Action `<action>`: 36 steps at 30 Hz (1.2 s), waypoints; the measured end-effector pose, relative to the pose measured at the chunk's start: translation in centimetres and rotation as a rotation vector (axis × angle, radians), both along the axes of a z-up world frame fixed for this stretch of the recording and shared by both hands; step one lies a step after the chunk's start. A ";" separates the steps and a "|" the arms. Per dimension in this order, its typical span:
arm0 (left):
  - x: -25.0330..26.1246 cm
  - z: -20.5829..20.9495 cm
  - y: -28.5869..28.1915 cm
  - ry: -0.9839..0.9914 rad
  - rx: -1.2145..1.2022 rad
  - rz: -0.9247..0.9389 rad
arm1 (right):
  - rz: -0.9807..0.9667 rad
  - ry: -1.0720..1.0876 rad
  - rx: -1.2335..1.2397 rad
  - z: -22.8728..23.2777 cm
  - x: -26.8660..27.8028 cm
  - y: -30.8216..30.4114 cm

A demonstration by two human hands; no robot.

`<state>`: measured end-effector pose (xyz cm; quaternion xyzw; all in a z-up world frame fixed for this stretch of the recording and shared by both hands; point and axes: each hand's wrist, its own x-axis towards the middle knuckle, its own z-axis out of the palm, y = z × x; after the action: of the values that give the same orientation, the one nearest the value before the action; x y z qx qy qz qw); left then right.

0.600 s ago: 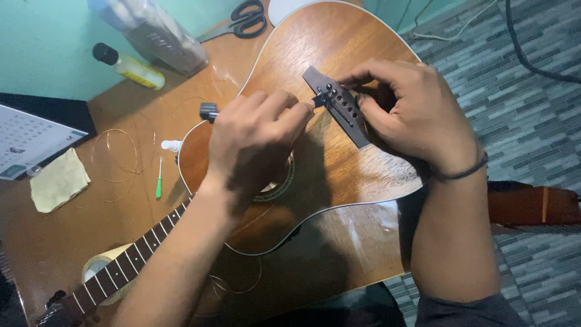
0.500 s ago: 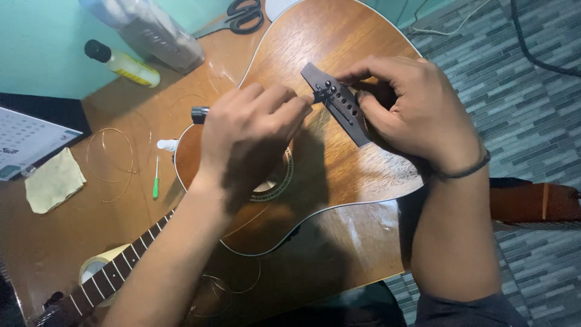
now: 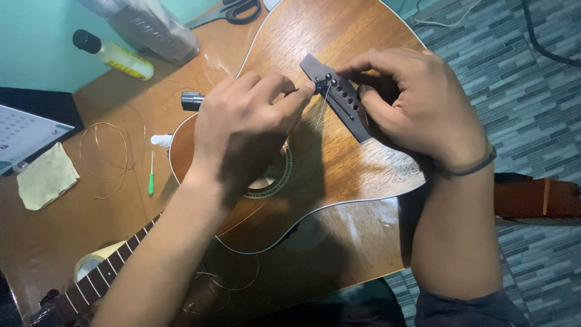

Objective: The person threads a guitar string through the bridge of an acoustic guitar and secures it. They then move to the headstock, thread the string through the tuning peg, and wind it to secure the string in place.

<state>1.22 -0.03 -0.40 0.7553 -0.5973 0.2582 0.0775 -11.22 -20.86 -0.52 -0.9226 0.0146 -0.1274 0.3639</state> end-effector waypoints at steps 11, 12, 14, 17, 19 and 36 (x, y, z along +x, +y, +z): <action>-0.9 0.0 -0.3 0.067 0.019 0.004 | 0.004 0.003 -0.005 -0.2 0.0 -0.3; -0.8 -0.1 -0.1 0.080 0.018 0.000 | 0.003 0.003 -0.006 -0.3 0.0 -0.3; -0.9 -0.2 -0.1 0.104 0.015 -0.025 | -0.002 -0.004 0.003 -0.2 0.0 -0.1; -1.1 -0.1 -0.3 0.075 0.013 -0.020 | 0.012 -0.025 -0.003 -0.3 0.1 -0.2; -1.5 0.0 -0.5 0.026 0.016 0.002 | 0.023 -0.034 -0.013 -0.2 0.1 -0.2; -2.8 -0.3 -1.0 -0.064 -0.049 0.070 | 0.057 -0.061 -0.035 -0.5 -0.1 -0.3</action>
<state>-1.56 -1.03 -0.72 0.7650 -0.5662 0.2993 0.0680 -11.29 -21.13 -1.00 -0.9245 -0.0250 -0.1453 0.3515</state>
